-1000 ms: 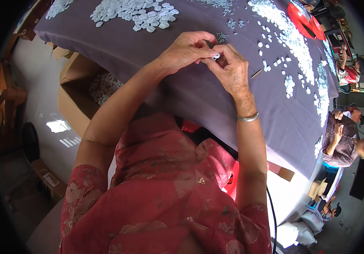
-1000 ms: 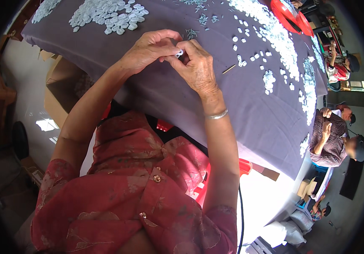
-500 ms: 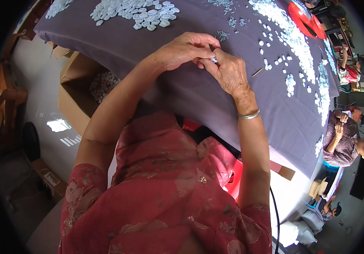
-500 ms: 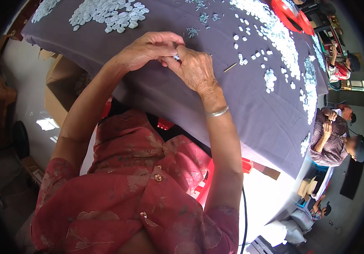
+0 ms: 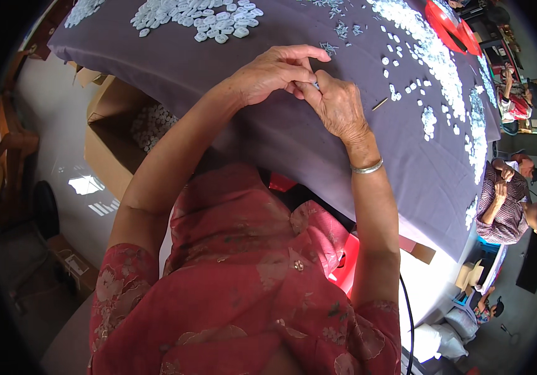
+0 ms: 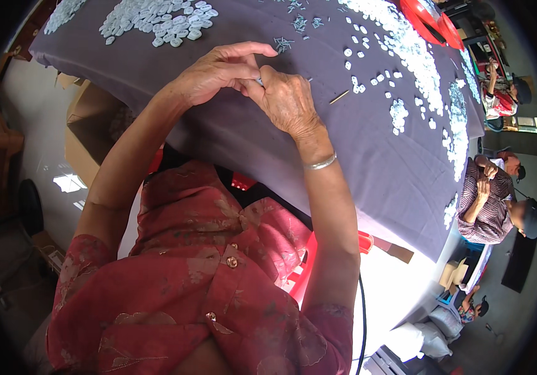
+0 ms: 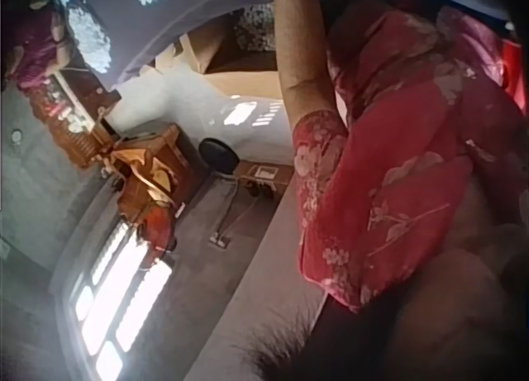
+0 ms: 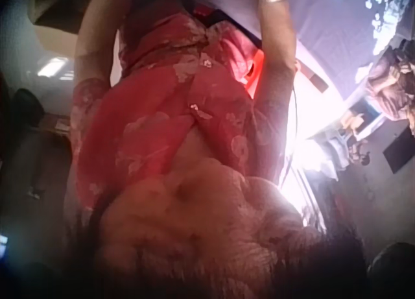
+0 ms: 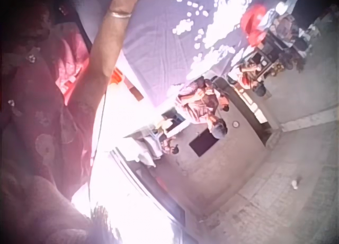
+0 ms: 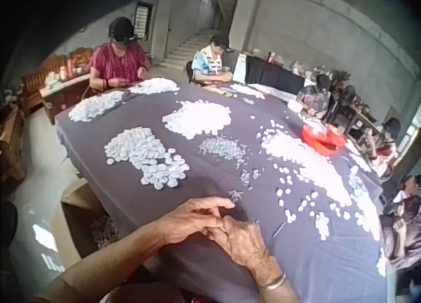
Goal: The person assembles plastic components by hand, inserting pins into the pieces and placing the assembled units onto the table.
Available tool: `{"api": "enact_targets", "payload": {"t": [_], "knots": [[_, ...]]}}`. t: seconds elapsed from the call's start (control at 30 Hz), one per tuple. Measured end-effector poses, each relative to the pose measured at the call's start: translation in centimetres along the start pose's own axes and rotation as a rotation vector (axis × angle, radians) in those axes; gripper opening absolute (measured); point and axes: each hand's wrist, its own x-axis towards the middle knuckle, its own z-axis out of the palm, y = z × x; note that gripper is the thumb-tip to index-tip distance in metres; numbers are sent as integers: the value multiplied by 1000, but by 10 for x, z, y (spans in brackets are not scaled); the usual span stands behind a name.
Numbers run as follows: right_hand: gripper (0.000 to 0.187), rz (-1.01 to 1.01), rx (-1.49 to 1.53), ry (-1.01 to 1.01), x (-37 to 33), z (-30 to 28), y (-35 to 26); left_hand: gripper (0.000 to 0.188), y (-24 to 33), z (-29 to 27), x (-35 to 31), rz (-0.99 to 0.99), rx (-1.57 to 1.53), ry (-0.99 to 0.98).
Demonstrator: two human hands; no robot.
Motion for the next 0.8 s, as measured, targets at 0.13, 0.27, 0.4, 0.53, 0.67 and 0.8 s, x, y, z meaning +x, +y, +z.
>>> {"api": "enact_targets", "payload": {"t": [0.13, 0.27, 0.4, 0.53, 0.67, 0.8], "knots": [[31, -2, -7, 8, -1, 0, -2, 37, -1, 1, 1, 25, -8, -12], [28, 2, -62, 42, -3, 2, -3, 39, 1, 3, 2, 12, 13, -18], [28, -14, -66, 82, -3, 7, -4, 40, -1, 0, 1, 37, 55, -27], [31, -20, -25, 137, -2, 9, -1, 40, 1, -2, 2, 23, 92, -25], [33, -13, -42, 82, 0, 7, 1, 40, 11, 2, 1, 10, 168, -15], [31, -22, -62, 86, -1, 9, -1, 39, 13, -5, 0, 47, 250, -38]]}}
